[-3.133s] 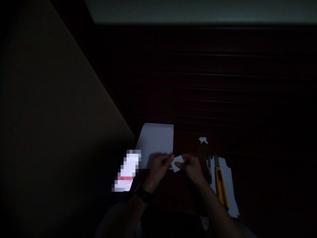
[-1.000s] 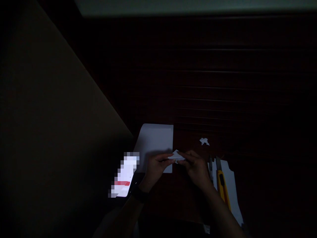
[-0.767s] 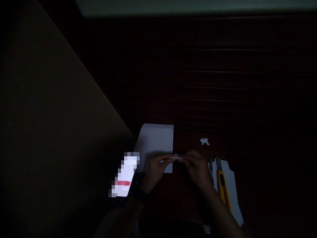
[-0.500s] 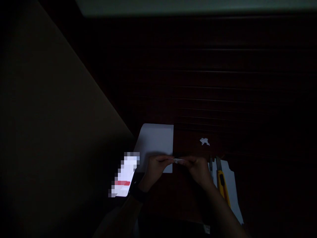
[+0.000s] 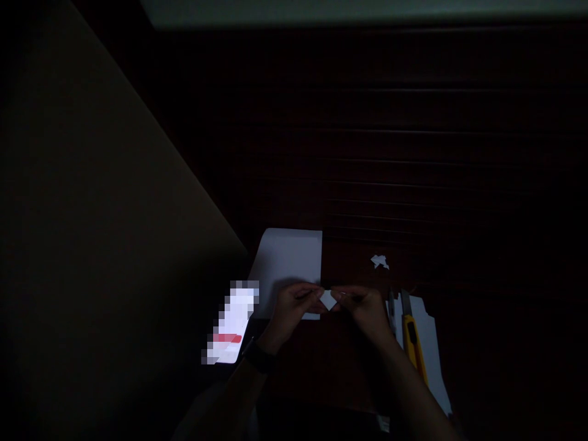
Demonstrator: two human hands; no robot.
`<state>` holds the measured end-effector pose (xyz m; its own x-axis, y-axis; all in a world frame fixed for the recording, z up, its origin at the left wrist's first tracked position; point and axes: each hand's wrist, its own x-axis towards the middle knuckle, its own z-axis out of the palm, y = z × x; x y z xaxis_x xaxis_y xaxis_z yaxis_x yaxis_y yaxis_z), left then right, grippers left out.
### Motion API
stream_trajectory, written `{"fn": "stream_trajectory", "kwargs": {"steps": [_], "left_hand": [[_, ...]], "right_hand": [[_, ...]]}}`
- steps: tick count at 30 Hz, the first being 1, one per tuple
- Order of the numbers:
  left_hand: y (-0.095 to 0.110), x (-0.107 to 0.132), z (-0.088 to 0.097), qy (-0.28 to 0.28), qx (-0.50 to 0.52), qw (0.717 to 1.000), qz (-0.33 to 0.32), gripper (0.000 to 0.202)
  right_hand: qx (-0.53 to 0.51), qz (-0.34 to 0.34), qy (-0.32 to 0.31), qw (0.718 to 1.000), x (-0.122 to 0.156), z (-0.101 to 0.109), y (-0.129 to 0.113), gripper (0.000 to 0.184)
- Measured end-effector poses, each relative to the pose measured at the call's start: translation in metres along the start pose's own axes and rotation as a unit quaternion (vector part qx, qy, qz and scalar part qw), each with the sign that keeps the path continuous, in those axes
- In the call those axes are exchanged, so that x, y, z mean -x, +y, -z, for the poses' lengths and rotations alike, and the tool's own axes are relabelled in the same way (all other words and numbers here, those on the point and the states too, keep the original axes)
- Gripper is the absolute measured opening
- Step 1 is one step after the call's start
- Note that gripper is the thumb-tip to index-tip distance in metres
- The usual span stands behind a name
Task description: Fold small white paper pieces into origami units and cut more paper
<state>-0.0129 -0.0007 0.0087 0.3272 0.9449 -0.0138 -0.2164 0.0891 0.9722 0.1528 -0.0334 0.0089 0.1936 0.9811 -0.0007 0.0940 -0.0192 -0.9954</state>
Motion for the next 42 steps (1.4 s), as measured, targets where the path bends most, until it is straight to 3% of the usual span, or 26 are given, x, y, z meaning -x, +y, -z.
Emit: {"fn": "stream_trajectory", "kwargs": {"steps": [8,19,27,33,37,42], "left_hand": [[-0.003,-0.002,0.001,0.008,-0.029,1.000,-0.005,0.033],[-0.010,-0.003,0.004,0.003,-0.035,0.999,-0.002,0.027],[-0.008,-0.003,0.003,0.001,-0.040,0.999,-0.011,0.029],[-0.006,-0.001,0.001,0.043,-0.059,0.997,-0.034,0.027],[-0.005,-0.002,0.000,0.075,-0.102,0.990,-0.064,0.025],[-0.002,-0.002,0.000,0.062,-0.080,0.993,-0.058,0.027]], "right_hand": [[-0.027,-0.015,-0.021,0.999,0.001,-0.003,0.000,0.035],[-0.013,-0.049,-0.041,0.998,-0.002,0.002,0.006,0.029],[0.020,0.001,-0.017,1.000,0.000,0.001,0.001,0.038],[0.011,0.049,-0.008,0.999,0.000,-0.005,-0.001,0.050],[0.010,0.016,-0.070,0.997,0.000,-0.011,0.006,0.030],[-0.024,-0.009,-0.091,0.996,0.002,-0.012,0.012,0.028]]}}
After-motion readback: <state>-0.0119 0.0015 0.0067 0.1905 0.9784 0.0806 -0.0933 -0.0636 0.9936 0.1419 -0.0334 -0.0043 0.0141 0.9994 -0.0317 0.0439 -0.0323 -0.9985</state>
